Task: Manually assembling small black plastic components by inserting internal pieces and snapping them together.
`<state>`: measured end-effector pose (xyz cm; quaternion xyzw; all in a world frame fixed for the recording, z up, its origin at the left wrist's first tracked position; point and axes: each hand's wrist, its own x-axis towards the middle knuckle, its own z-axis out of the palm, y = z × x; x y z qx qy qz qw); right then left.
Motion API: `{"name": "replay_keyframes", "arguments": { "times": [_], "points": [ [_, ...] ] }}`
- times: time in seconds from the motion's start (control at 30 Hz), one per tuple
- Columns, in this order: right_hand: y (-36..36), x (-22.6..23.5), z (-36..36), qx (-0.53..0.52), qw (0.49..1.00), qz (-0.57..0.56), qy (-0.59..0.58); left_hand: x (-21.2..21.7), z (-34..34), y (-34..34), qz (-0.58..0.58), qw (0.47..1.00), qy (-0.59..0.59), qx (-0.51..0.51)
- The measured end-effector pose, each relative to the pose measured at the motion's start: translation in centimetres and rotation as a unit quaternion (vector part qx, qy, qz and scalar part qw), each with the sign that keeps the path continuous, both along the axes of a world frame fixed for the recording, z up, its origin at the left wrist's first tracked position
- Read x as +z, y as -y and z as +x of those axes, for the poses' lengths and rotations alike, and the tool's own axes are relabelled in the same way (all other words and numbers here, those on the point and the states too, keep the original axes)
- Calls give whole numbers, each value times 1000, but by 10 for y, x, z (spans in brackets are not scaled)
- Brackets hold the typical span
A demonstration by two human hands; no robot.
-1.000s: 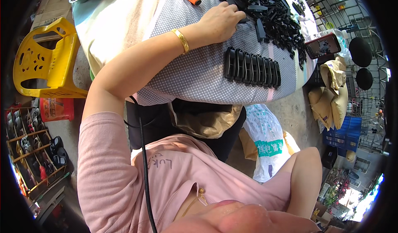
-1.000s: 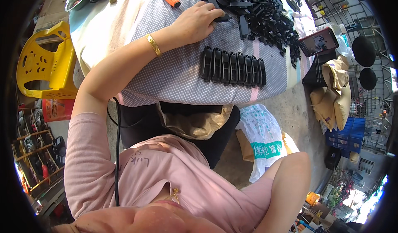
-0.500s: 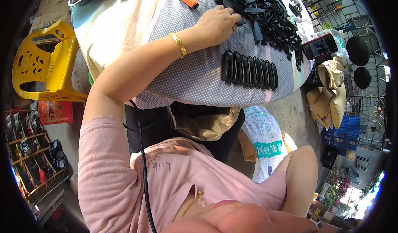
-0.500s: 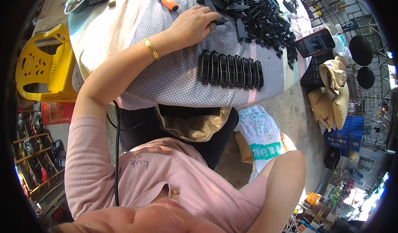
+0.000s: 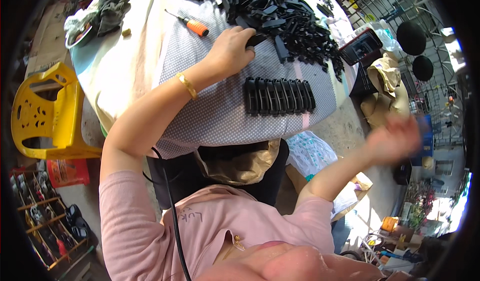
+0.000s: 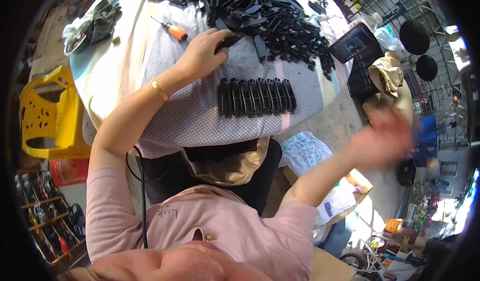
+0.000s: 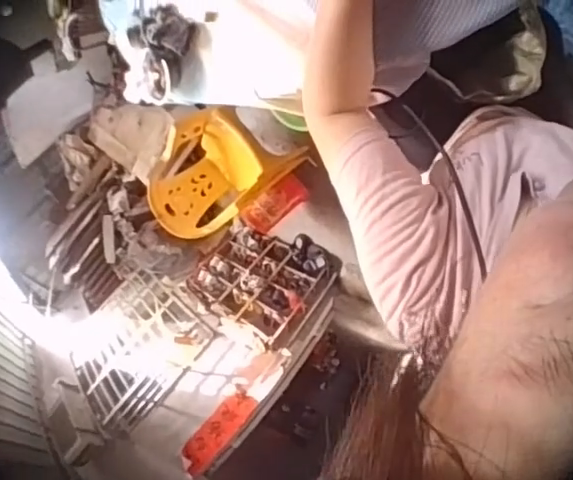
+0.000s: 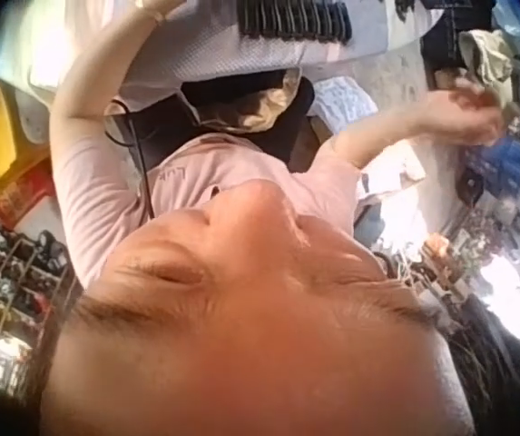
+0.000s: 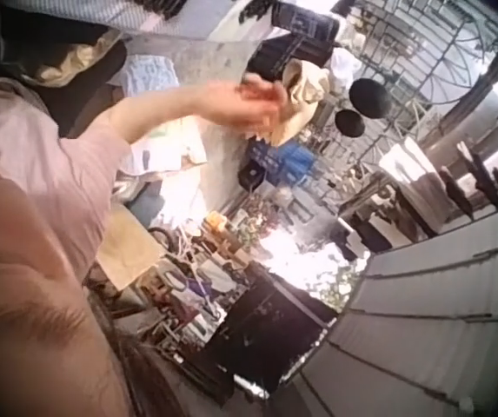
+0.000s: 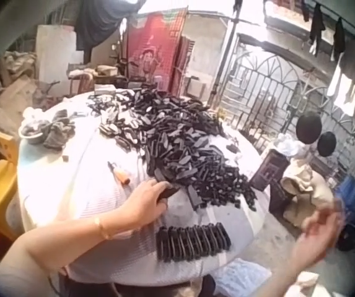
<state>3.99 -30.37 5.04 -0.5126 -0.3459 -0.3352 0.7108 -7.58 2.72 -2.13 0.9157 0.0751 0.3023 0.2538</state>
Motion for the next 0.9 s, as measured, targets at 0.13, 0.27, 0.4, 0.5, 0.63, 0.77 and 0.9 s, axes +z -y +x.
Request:
{"name": "replay_keyframes", "arguments": {
  "times": [0.13, 0.27, 0.4, 0.5, 0.63, 0.77, 0.9],
  "points": [
    [-84, -77, 71, -165, 864, -476, -2, 3, -15, -8, -125, 990, -59, -7],
    [-99, -97, 75, -216, 817, -533, -43, 1, -12, -10, -237, 968, -82, -22],
    [-99, -98, 79, -230, 799, -555, -38, 6, -10, -8, -304, 943, -127, -41],
    [-103, -99, 81, -216, 804, -552, -51, 1, -9, -12, -375, 916, -123, -76],
    [-109, -93, 67, -154, 859, -486, -50, 8, -10, -13, -537, 817, -100, -185],
    [-124, -70, 21, -34, 922, -373, -93, 17, -14, -4, -628, 733, -76, -248],
    [-151, -42, -31, 80, 950, -299, -46, 14, -17, -2, -665, 677, -82, -305]
  ]
}}
